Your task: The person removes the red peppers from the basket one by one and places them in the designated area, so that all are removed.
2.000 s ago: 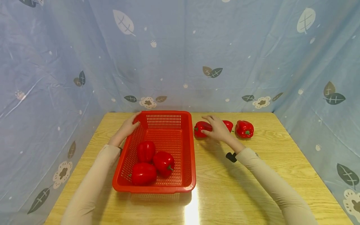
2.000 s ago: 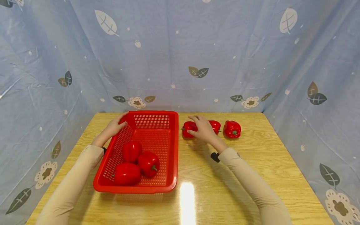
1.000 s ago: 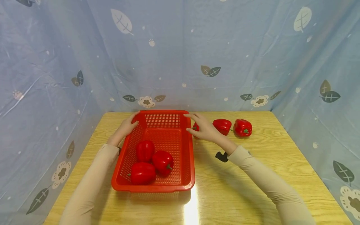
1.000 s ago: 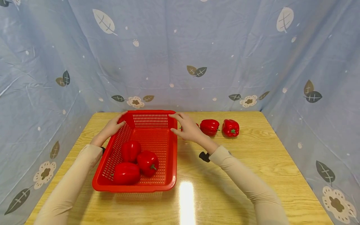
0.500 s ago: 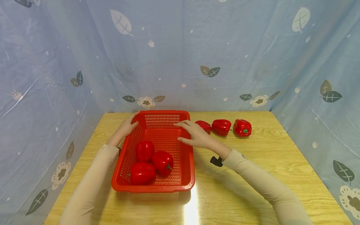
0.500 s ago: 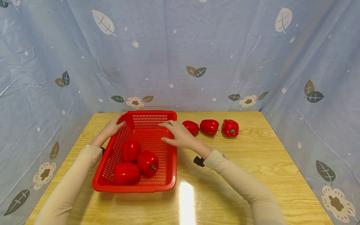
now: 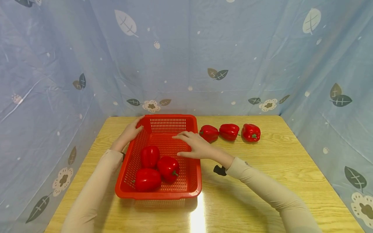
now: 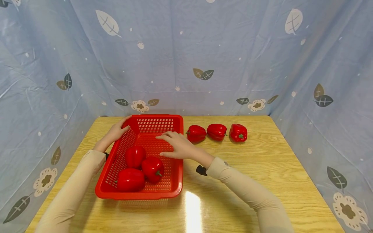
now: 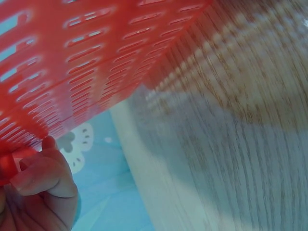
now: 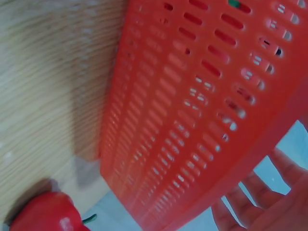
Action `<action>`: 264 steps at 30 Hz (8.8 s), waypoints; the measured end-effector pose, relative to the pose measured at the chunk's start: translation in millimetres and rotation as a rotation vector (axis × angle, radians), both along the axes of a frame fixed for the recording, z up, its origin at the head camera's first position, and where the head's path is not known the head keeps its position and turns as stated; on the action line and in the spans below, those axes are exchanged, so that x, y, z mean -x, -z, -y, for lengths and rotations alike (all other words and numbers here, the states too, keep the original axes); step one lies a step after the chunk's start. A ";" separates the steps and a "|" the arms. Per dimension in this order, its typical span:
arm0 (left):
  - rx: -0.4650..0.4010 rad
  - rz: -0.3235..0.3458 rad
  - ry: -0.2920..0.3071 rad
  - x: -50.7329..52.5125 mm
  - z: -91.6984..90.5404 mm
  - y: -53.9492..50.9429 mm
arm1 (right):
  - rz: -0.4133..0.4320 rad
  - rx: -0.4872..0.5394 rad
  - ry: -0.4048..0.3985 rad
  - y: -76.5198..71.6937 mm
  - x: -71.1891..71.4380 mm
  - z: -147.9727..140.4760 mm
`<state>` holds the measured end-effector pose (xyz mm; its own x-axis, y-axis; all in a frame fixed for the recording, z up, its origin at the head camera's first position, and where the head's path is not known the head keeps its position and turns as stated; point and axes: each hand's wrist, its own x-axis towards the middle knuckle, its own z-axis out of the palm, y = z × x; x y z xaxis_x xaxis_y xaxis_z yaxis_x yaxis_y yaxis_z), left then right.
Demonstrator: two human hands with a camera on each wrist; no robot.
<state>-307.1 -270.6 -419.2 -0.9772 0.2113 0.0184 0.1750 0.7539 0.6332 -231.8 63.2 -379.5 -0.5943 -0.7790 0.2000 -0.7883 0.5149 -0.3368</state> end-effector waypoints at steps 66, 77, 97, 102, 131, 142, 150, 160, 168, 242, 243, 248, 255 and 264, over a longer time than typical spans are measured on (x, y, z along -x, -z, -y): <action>-0.026 0.006 -0.022 -1.9 -1.3 1.5 | 0.127 -0.144 -0.128 22.2 -26.1 32.5; -0.015 0.004 -0.016 -2.2 -1.4 -1.2 | 0.151 -0.016 -0.038 4.8 -20.3 19.1; -0.013 -0.010 -0.011 -3.8 -1.0 -0.5 | 0.180 0.131 0.045 -13.6 -13.8 -9.0; -0.023 -0.013 -0.011 -3.0 -0.3 0.5 | 0.174 0.182 0.072 -18.0 -12.9 -21.3; -0.045 -0.013 -0.016 -5.9 -2.9 1.2 | 0.115 0.318 0.192 -10.7 -5.4 -97.4; -0.042 -0.013 -0.023 -6.1 -3.0 0.9 | 0.145 0.335 0.256 -2.8 -7.9 -119.5; -0.047 -0.016 -0.019 -5.9 -2.3 -0.2 | 0.152 0.310 0.307 9.3 -9.7 -137.6; -0.045 -0.004 -0.021 -5.6 -2.6 0.4 | 0.196 0.291 0.381 30.4 -17.0 -167.0; -0.050 -0.008 -0.020 -6.1 -2.1 0.1 | 0.223 0.281 0.441 52.2 -26.3 -197.1; -0.070 -0.017 -0.018 -5.0 -2.1 3.8 | 0.061 0.186 0.414 29.0 -0.1 -224.5; -0.064 -0.020 -0.019 -4.9 -2.3 3.9 | 0.061 0.184 0.410 28.0 0.7 -221.9; -0.052 -0.018 -0.024 -4.7 -2.3 3.4 | 0.083 0.172 0.400 24.5 4.7 -209.6; -0.075 -0.011 -0.017 -4.1 -1.6 4.4 | 0.098 0.182 0.360 23.2 10.1 -192.1; -0.070 -0.014 -0.019 -4.5 -0.5 4.9 | 0.103 0.205 0.289 26.6 17.1 -159.4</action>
<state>-302.6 -270.1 -424.1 -0.9806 0.1906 0.0458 0.1702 0.7113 0.6819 -248.8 222.5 -406.1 -0.8090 -0.5259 0.2626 -0.5769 0.6246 -0.5263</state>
